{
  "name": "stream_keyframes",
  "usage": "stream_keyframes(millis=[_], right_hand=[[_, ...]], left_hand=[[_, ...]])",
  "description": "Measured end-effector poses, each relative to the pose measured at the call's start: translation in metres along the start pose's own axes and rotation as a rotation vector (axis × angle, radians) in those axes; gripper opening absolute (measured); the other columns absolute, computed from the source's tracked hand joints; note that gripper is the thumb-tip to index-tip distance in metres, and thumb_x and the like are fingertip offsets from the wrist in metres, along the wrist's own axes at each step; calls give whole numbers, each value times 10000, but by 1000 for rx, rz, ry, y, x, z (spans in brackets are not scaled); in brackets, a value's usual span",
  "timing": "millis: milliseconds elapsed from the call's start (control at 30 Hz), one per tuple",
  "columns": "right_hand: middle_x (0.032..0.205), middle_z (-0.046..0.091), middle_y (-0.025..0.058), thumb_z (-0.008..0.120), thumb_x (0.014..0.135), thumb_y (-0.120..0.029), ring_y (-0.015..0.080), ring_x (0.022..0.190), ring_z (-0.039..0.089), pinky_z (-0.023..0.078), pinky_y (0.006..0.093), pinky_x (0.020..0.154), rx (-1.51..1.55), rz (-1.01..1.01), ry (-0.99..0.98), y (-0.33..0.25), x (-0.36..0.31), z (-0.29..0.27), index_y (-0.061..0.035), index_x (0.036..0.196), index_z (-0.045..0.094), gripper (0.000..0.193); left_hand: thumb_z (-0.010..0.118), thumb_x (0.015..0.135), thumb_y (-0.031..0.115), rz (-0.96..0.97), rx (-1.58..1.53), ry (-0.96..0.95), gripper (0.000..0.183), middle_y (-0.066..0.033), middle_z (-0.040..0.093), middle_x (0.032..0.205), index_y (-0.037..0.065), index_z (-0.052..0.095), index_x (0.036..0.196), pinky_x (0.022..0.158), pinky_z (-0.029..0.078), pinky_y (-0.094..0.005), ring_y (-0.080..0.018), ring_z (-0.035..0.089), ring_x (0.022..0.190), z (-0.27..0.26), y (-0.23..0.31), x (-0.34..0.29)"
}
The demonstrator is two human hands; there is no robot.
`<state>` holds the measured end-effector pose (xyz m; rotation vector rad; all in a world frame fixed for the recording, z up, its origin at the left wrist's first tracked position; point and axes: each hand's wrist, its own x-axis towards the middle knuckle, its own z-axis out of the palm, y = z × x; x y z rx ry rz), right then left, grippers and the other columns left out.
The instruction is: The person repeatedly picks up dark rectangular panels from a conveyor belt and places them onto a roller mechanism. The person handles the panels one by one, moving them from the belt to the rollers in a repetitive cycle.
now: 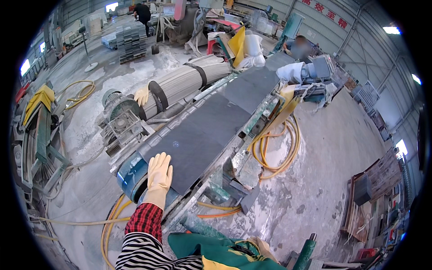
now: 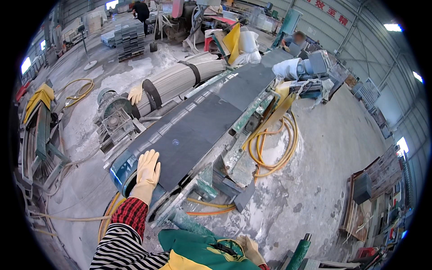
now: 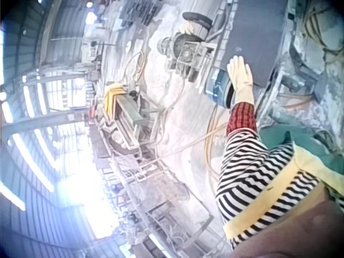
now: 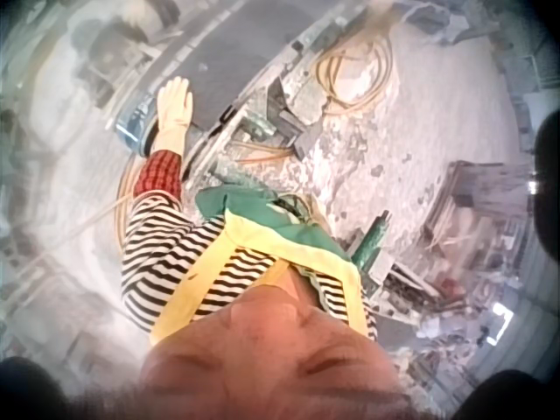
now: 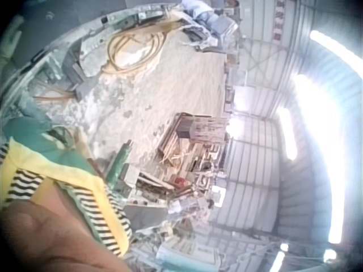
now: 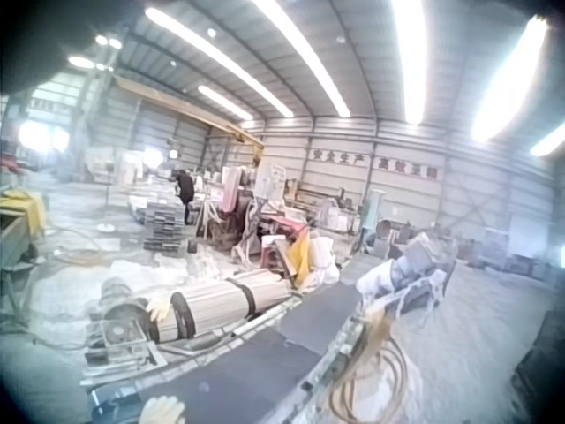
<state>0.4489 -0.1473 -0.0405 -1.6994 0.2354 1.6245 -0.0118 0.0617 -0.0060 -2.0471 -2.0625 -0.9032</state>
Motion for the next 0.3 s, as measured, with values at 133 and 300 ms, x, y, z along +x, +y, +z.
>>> stream_keyframes(millis=[133,300], right_hand=[[1260,666,105,308,1079,-285,213,1125,643,505,279,970,-197,-34,5,7,25,-24,60,1340,526,484],[1258,664,123,359,1072,-293,216,1119,647,509,283,970,472,324,-1240,27,106,-84,57,1353,516,476]], left_hand=[[607,915,197,-12,11,-14,407,-155,545,1395,74,595,1303,1175,278,-455,-333,454,1343,-1,-2,-2],[604,919,204,-19,14,-37,417,-149,534,1410,78,583,1316,1182,267,-450,-328,440,1355,-2,-2,-3]])
